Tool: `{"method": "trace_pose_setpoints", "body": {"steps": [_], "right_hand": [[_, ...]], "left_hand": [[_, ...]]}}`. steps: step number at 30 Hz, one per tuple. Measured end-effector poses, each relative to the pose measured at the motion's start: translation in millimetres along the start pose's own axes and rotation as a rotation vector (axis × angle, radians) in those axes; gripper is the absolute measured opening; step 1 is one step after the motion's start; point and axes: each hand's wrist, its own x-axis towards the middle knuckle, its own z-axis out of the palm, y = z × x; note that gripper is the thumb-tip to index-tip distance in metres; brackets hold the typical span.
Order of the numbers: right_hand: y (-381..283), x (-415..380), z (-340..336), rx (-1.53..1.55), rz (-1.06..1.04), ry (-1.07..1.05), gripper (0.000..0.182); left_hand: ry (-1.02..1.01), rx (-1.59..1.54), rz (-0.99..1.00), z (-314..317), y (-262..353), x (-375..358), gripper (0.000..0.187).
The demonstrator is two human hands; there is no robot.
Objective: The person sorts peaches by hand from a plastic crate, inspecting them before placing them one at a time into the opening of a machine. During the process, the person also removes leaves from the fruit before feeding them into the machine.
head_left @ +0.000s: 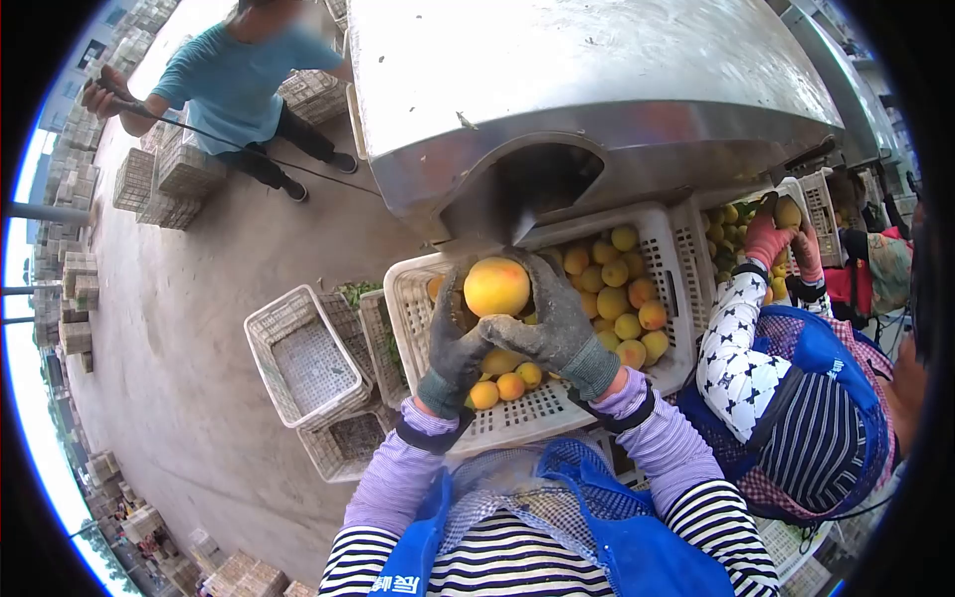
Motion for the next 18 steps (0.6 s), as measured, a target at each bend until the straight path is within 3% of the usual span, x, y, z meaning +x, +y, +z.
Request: {"method": "trace_pose_setpoints", "body": {"steps": [1, 6, 9, 13, 16, 18], "right_hand": [[-3, -1, 2, 0.079, 0.024, 0.032, 0.081], [-10, 38, -3, -0.490, -0.105, 0.347, 0.067], [27, 68, 4, -0.743, 0.031, 0.244, 0.067], [34, 82, 13, -0.727, -0.030, 0.285, 0.063], [34, 96, 10, -0.762, -0.299, 0.434, 0.052], [58, 121, 7, -0.749, -0.281, 0.380, 0.052]], "left_hand": [[-0.025, 0.054, 0.000, 0, -4, 3, 0.079], [0.010, 0.300, -0.007, 8, -15, 13, 0.077], [0.064, 0.239, -0.091, -1, -20, 5, 0.076], [0.106, 0.226, -0.151, -11, -10, -4, 0.075], [0.150, 0.170, -0.161, -8, -2, 1, 0.072], [0.190, 0.091, -0.158, -4, -1, 6, 0.070]]}}
